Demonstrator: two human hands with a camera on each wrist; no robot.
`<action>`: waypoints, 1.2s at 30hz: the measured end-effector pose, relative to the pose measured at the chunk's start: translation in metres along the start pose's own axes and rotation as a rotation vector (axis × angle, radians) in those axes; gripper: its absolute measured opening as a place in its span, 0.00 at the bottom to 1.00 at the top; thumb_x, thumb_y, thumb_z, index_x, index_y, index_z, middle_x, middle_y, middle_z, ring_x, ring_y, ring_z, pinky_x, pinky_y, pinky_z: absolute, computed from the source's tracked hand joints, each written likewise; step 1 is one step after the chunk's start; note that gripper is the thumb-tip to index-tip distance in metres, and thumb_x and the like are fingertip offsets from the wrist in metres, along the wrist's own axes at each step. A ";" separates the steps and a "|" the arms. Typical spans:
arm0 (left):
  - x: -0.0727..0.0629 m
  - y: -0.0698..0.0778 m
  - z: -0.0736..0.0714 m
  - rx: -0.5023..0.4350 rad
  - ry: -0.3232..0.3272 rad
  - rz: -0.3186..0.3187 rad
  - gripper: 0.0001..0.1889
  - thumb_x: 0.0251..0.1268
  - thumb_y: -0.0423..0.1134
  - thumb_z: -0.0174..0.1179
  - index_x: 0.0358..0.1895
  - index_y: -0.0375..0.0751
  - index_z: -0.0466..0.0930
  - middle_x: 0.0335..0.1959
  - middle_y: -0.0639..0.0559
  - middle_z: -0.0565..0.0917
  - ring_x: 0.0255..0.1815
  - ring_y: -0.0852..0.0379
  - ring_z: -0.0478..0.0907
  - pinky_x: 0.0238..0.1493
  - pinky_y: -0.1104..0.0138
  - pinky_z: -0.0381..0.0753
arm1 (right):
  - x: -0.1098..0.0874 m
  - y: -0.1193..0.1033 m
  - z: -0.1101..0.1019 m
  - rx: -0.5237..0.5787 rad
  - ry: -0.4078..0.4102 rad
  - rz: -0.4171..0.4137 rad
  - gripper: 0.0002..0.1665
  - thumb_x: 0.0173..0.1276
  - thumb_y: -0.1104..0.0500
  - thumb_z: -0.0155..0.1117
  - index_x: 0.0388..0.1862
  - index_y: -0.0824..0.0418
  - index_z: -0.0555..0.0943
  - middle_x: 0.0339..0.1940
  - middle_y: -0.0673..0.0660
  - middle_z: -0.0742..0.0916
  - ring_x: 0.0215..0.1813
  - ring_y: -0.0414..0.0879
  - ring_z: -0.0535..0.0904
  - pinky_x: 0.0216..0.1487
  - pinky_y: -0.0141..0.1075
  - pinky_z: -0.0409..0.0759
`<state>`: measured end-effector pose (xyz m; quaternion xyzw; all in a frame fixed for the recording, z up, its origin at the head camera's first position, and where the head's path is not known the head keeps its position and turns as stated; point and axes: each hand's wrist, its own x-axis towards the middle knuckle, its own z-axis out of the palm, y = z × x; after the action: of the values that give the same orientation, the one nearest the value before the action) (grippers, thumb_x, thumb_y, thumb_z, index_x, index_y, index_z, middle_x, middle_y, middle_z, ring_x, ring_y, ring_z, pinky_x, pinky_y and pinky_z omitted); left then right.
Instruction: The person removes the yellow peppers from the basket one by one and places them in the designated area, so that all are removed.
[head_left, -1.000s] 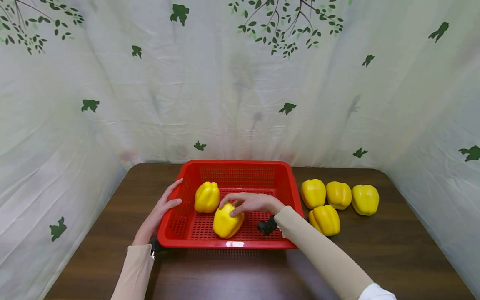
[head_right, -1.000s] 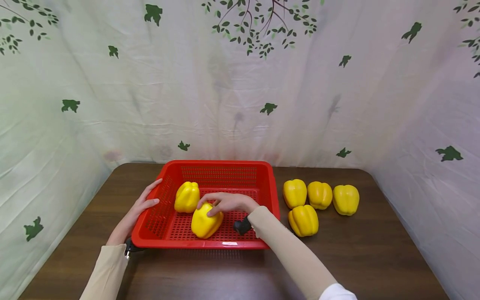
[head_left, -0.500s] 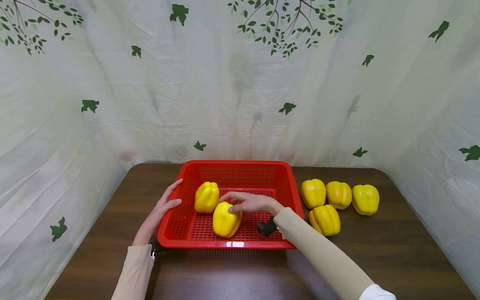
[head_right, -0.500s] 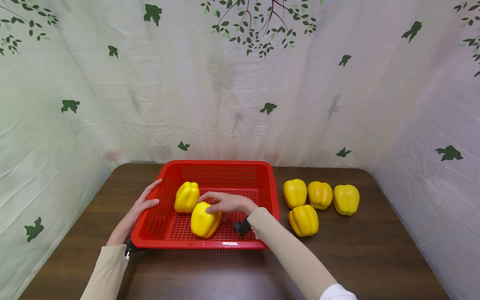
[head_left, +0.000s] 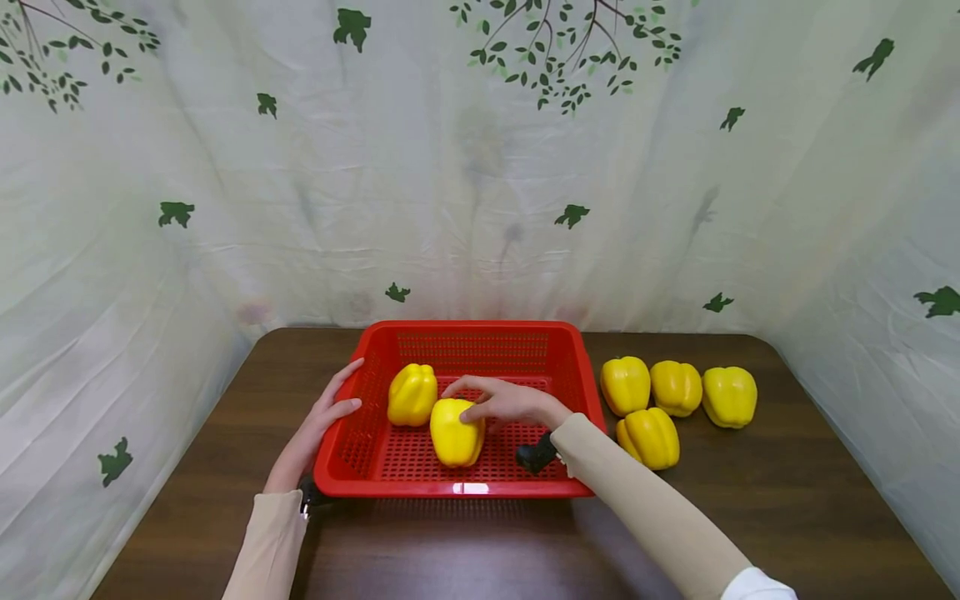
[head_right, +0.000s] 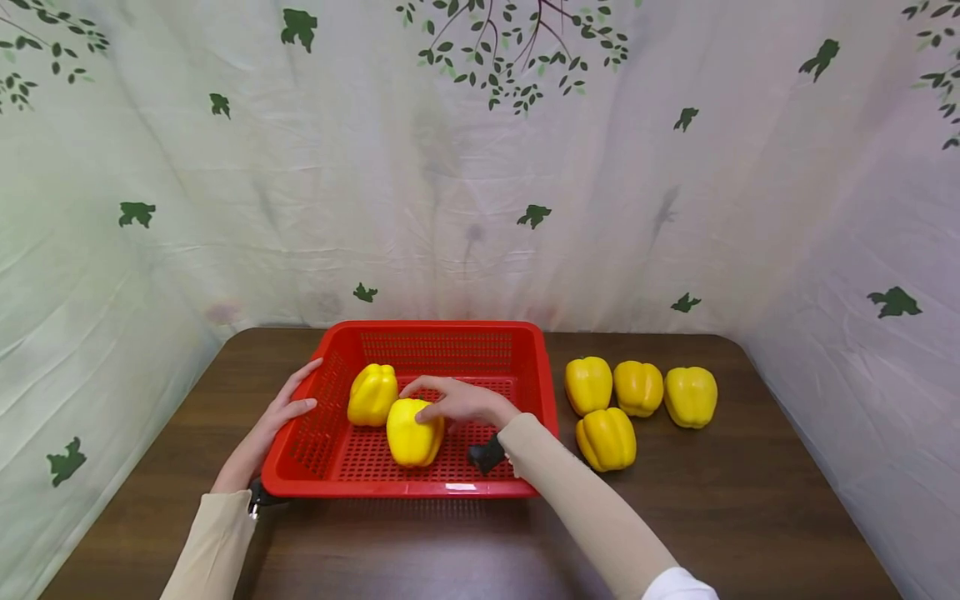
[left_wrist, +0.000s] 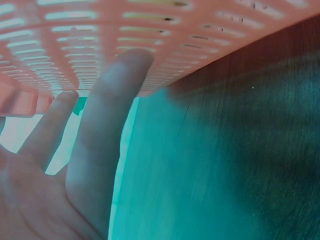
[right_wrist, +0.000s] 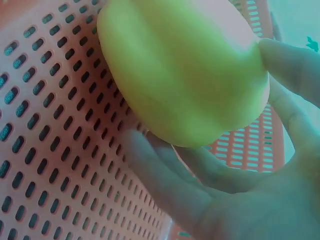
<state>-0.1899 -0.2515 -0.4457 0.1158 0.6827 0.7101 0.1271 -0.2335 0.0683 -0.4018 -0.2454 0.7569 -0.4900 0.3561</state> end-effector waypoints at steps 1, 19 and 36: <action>0.000 0.000 0.000 0.001 0.001 -0.002 0.33 0.74 0.39 0.46 0.76 0.57 0.44 0.71 0.38 0.52 0.61 0.38 0.65 0.51 0.53 0.78 | -0.001 0.000 -0.001 0.010 0.003 -0.004 0.22 0.68 0.60 0.60 0.61 0.51 0.73 0.58 0.54 0.73 0.49 0.51 0.74 0.49 0.50 0.79; -0.002 0.000 0.000 0.007 -0.003 -0.001 0.33 0.74 0.39 0.46 0.76 0.58 0.43 0.71 0.39 0.51 0.61 0.40 0.66 0.51 0.54 0.78 | -0.031 -0.005 -0.020 0.115 0.078 -0.062 0.24 0.72 0.58 0.57 0.66 0.50 0.70 0.62 0.58 0.73 0.53 0.54 0.75 0.52 0.54 0.78; -0.002 0.002 0.001 0.019 0.009 -0.031 0.33 0.74 0.41 0.46 0.76 0.59 0.43 0.72 0.40 0.49 0.60 0.40 0.67 0.51 0.53 0.78 | -0.069 0.002 -0.047 0.167 0.195 -0.112 0.22 0.71 0.56 0.58 0.62 0.54 0.71 0.58 0.60 0.76 0.53 0.57 0.75 0.48 0.48 0.80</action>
<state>-0.1877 -0.2510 -0.4437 0.1034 0.6916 0.7022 0.1340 -0.2274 0.1456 -0.3701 -0.2079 0.7297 -0.5918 0.2722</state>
